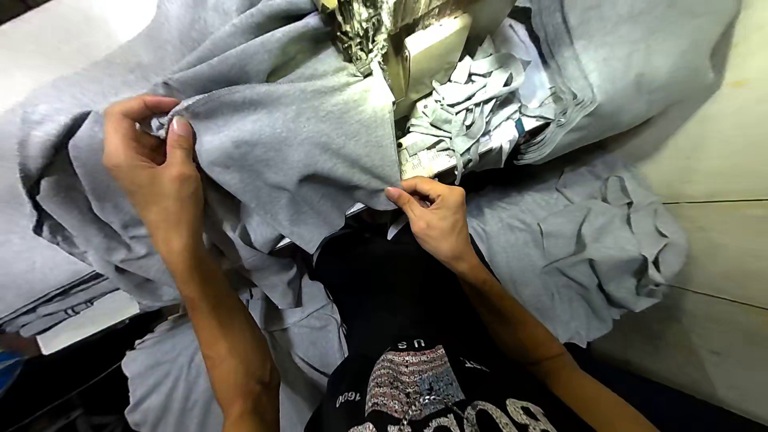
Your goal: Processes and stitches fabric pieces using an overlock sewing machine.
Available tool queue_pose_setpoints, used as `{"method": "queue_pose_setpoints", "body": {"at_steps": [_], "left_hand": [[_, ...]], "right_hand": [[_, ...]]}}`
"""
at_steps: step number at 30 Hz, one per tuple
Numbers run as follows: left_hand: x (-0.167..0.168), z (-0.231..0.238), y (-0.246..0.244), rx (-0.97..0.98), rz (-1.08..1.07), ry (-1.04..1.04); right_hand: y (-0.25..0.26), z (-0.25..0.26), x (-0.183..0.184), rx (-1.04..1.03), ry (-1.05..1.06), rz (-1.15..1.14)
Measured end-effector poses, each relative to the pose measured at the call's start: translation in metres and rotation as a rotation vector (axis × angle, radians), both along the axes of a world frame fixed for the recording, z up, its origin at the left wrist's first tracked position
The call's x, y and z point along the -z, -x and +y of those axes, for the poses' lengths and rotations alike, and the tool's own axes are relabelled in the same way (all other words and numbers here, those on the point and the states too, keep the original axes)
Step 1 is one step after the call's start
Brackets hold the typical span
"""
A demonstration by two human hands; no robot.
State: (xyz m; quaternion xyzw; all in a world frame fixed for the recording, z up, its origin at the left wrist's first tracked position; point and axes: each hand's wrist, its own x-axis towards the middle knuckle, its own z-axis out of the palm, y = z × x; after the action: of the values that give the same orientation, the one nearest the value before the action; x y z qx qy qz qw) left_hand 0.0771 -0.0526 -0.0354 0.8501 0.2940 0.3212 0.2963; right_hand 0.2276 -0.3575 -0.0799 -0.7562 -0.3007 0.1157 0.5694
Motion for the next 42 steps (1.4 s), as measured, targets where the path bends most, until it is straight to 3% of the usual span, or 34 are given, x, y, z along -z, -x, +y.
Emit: {"method": "queue_pose_setpoints", "body": {"at_steps": [3,5,6,9,11,14,19,31,38,42], "left_hand": [[-0.041,-0.059,0.018,-0.187,0.373,-0.213],[-0.056,-0.107,0.013,-0.111,0.369,-0.365],[-0.056,-0.131,0.004,0.017,0.324,-0.402],[-0.009,-0.191,-0.03,0.368,0.23,-0.436],[0.031,-0.204,-0.053,0.357,0.167,-0.502],[0.061,-0.184,-0.072,0.165,0.107,-0.593],[0.054,-0.162,-0.061,0.096,0.135,-0.586],[0.008,-0.063,-0.065,0.383,0.261,-0.378],[-0.006,-0.02,-0.057,0.536,0.306,-0.174],[-0.026,-0.027,-0.059,0.425,0.266,0.063]], "right_hand": [[0.002,-0.005,-0.007,0.003,0.03,0.008],[0.004,-0.01,-0.011,0.014,0.032,0.025],[0.005,-0.013,-0.013,0.021,0.023,0.035],[0.008,-0.02,-0.017,0.021,-0.074,0.05],[0.007,-0.024,-0.013,0.016,-0.143,0.016],[0.002,-0.025,0.001,0.011,-0.206,-0.028],[-0.005,-0.021,0.014,0.023,-0.294,-0.067],[-0.061,0.048,-0.02,-0.043,-0.292,-0.16],[-0.061,0.042,-0.015,-0.076,-0.294,-0.087],[-0.058,0.028,0.0,-0.063,-0.192,-0.103]]}}
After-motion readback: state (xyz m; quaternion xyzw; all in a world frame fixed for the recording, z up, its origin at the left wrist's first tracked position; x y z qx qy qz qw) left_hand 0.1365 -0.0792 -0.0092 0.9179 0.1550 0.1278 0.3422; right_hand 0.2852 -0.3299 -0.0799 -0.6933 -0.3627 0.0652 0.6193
